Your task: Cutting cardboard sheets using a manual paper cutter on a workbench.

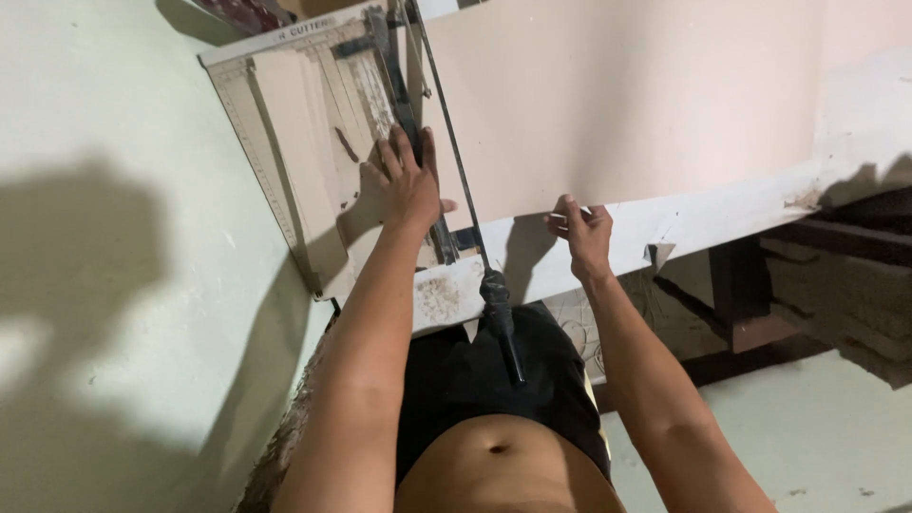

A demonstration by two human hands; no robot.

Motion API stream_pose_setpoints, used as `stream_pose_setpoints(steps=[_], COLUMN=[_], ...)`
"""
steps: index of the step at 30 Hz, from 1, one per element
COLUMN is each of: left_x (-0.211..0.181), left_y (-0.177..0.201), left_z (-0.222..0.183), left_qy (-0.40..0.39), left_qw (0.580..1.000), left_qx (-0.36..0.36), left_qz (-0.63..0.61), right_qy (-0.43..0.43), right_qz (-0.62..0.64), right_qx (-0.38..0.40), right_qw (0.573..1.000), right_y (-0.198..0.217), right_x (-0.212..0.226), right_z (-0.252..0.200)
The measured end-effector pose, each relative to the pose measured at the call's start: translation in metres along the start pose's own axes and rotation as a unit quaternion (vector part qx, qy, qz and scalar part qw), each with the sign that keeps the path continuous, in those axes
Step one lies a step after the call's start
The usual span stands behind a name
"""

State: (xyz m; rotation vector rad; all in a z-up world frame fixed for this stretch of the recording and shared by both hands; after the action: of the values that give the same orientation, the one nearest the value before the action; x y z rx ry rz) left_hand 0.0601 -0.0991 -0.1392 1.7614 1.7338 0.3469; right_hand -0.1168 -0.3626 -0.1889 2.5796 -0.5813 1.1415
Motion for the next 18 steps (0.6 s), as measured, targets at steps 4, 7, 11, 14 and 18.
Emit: stream_pose_setpoints(steps=[4,7,11,14,18], left_x=[-0.005,-0.001,0.0,-0.002,-0.007], left_y=[0.002,-0.005,-0.003,-0.004,0.0], left_z=[0.0,0.008,0.005,0.007,0.004], left_qy=[0.039,0.044,0.031,0.035,0.039], left_qw=[0.998,0.998,0.998,0.997,0.997], left_qx=[0.021,0.022,0.025,0.034,0.055], left_qz=[0.037,0.051,0.056,0.052,0.039], right_qy=[-0.078,-0.124,-0.093,-0.091,-0.031], right_qz=[-0.125,-0.428,-0.446,-0.556,-0.591], right_qx=[0.026,0.145,0.193,0.277,0.231], right_qw=[0.989,0.883,0.869,0.779,0.772], right_y=[-0.004,-0.03,-0.122,-0.142,-0.125], right_x=[0.014,0.0,0.168,0.109,-0.028], right_z=[-0.006,-0.012,-0.174,-0.195,-0.134])
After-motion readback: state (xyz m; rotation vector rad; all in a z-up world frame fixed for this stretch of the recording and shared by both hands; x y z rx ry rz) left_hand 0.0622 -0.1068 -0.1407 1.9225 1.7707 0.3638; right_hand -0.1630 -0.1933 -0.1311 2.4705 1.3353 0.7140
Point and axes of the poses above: each hand's wrist, its own z-axis towards the middle knuckle, its own y-axis out of the back of the hand, x = y × z, the point moved 9 cm from there along z, towards the middle knuckle, and after that the axes turned 8 degrees about x, right-handed, at the moved point
